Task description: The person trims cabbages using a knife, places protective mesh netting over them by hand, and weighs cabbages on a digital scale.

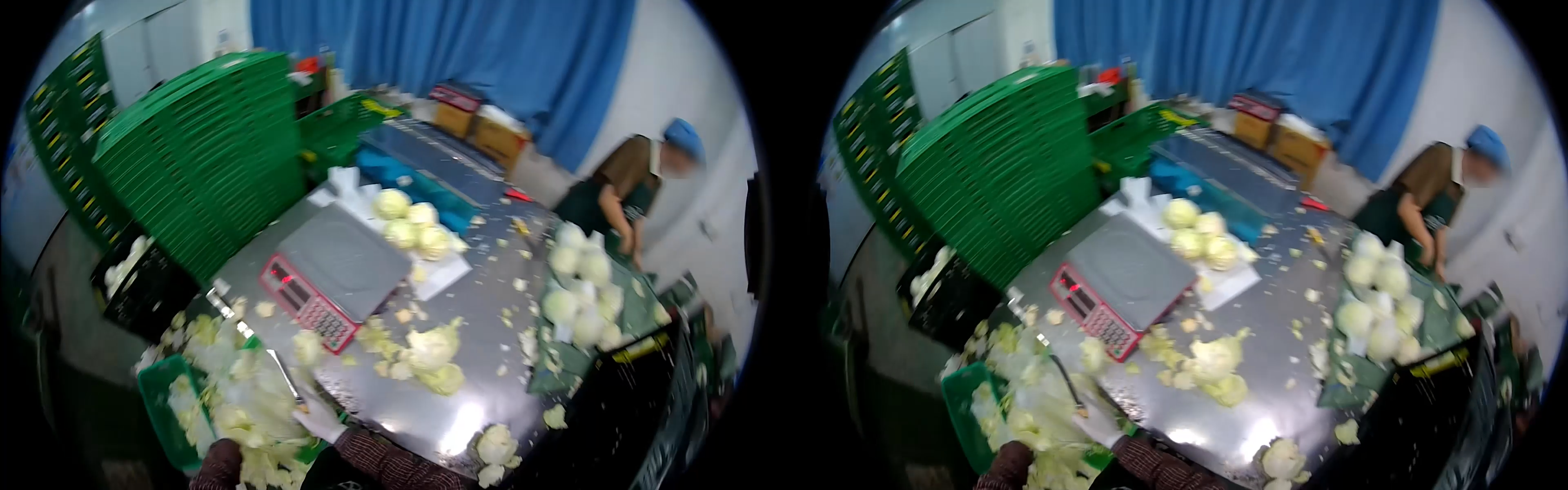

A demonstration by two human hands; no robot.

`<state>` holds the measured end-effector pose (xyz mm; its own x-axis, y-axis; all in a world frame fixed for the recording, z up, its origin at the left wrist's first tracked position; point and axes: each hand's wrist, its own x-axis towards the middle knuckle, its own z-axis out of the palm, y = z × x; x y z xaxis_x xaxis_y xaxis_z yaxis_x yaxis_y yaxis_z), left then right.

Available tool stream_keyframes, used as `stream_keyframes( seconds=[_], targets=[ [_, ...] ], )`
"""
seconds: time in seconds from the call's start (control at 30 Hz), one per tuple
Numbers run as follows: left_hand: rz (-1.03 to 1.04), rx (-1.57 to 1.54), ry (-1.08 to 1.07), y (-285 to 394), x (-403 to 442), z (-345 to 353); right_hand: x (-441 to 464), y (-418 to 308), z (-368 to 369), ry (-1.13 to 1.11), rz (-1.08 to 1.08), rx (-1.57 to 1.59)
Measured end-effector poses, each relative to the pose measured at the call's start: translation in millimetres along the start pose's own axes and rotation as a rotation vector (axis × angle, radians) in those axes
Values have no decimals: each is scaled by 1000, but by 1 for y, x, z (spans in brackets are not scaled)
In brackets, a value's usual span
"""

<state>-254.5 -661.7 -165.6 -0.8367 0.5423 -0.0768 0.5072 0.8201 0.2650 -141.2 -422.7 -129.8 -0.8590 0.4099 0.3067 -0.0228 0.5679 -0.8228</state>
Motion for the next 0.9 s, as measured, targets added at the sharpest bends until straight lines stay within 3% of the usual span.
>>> stream_keyframes(
  seconds=[0.03,0.1,0.13,0.17,0.2,0.23,0.3,0.33,0.4,0.43,0.47,0.5,0.57,0.6,0.67,0.7,0.73,0.8,0.87,0.9],
  targets=[
    [-96,40,29,-20,0,-3,4,-1,-11,37,-14,-29],
    [-277,107,13,-47,-6,-1,14,-35,-81,-325,721,384],
    [-361,142,-21,-56,-11,0,-12,17,-72,-77,608,369],
    [-430,173,-59,-59,-17,3,-25,36,-82,282,477,795],
    [-482,209,-102,-58,-22,5,-43,45,-124,253,927,749],
    [-502,236,-125,-52,-26,7,-56,56,-148,424,982,804],
    [-392,244,-74,-14,-25,4,-76,76,-178,636,975,835],
    [-210,179,25,19,-18,2,-88,85,-192,784,989,860],
    [311,-138,319,123,3,-18,-97,101,-205,871,1013,758],
    [582,-295,560,165,18,3,-97,120,-205,870,1033,459],
    [553,-494,268,216,24,-3,-103,131,-207,843,1052,162],
    [504,-667,-32,262,28,-12,-112,128,-210,883,1061,176],
    [808,-271,5,329,44,-7,-124,115,-227,762,986,-70],
    [862,-270,5,364,47,-4,-137,91,-238,817,996,-62],
    [930,-34,10,424,52,-10,-173,30,-263,413,760,-256],
    [980,61,23,439,59,-5,-196,22,-262,378,636,-216],
    [1026,62,20,442,74,9,-218,16,-257,339,508,-182],
    [944,185,-327,430,101,47,-253,-14,-260,397,386,-360],
    [1066,242,-294,412,99,38,-284,-44,-273,369,246,-551],
    [1115,257,-320,394,97,34,-298,-64,-280,388,276,-554]
  ],
)
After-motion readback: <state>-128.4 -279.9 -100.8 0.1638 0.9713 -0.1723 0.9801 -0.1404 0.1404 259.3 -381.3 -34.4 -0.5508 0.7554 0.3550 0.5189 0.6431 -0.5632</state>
